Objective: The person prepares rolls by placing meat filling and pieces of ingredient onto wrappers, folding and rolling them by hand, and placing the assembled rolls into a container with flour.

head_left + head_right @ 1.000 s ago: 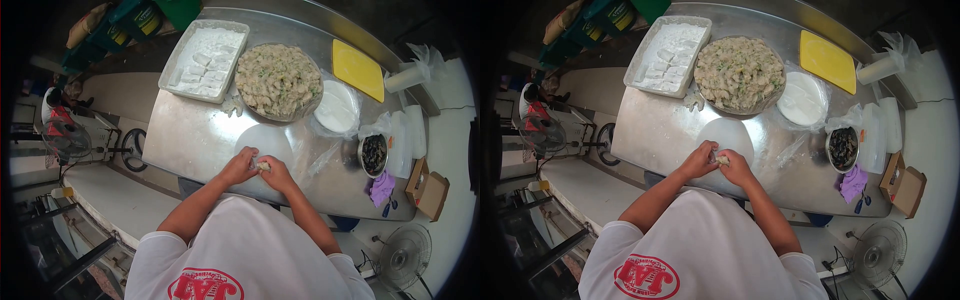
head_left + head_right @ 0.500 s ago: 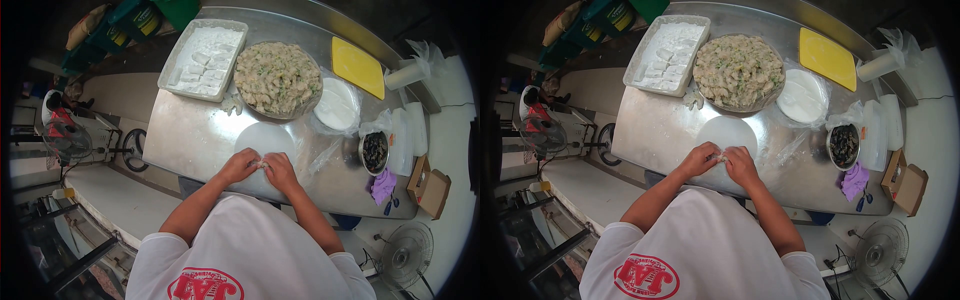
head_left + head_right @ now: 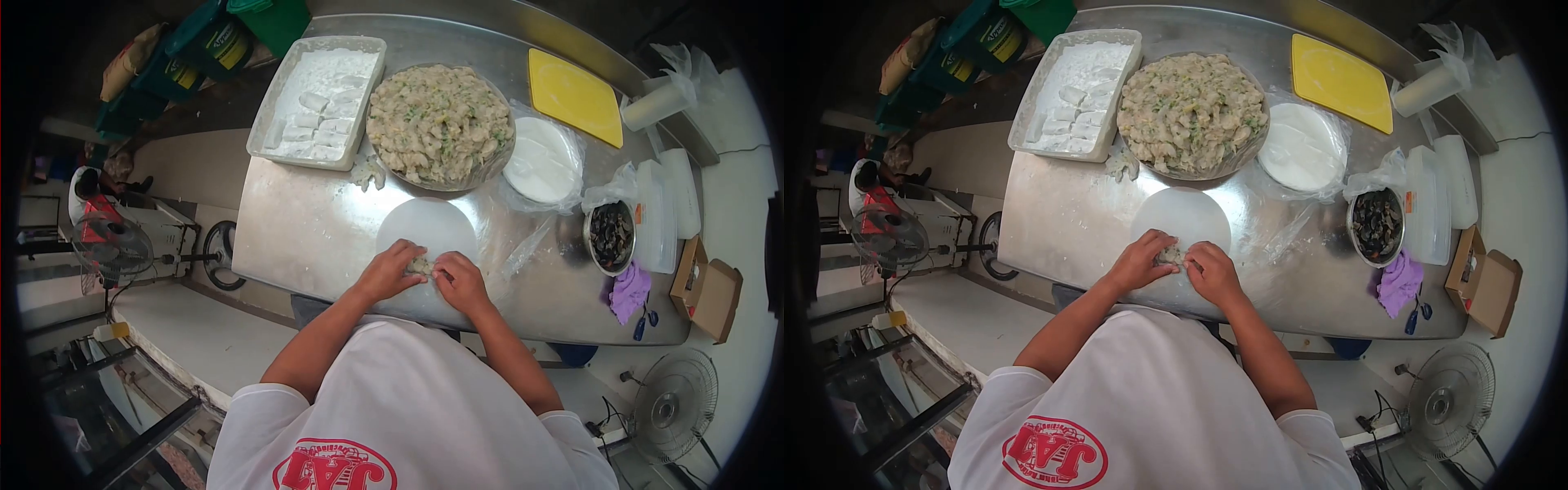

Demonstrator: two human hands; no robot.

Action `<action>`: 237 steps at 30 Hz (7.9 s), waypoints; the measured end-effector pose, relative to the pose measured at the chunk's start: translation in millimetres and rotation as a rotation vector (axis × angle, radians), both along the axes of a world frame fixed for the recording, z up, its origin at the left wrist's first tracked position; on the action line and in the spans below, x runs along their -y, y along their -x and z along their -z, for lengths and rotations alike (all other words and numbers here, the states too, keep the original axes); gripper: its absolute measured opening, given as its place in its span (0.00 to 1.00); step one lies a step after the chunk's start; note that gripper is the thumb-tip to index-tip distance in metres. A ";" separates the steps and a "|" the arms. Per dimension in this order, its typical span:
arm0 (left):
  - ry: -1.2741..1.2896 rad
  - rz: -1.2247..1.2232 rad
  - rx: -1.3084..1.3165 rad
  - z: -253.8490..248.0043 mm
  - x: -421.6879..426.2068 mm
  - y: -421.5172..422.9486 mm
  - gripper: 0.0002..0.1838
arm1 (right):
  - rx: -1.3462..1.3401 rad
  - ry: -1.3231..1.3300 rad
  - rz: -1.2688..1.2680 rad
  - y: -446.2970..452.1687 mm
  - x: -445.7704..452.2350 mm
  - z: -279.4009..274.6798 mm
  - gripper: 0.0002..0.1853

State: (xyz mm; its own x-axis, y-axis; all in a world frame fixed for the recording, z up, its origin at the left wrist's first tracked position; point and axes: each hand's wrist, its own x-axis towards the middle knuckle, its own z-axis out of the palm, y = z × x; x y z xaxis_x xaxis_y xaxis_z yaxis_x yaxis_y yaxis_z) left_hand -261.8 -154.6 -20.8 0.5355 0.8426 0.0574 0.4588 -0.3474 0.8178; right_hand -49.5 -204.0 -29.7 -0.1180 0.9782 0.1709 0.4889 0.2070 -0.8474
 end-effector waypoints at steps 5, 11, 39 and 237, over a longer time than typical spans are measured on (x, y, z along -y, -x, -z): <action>0.025 0.080 -0.063 11.9 -3.1 3.8 0.19 | 0.123 -0.111 -0.045 -1.1 -2.7 10.4 0.06; 0.028 0.125 -0.045 0.4 -8.4 4.3 0.23 | -0.041 0.023 0.114 -23.7 0.4 -31.1 0.04; 0.057 -0.045 0.084 5.4 2.5 10.6 0.22 | 0.929 0.064 0.789 -310.0 -93.0 -35.9 0.15; 0.045 0.037 0.026 0.8 -12.6 22.4 0.11 | 0.200 -0.037 -0.279 11.2 -35.5 3.3 0.15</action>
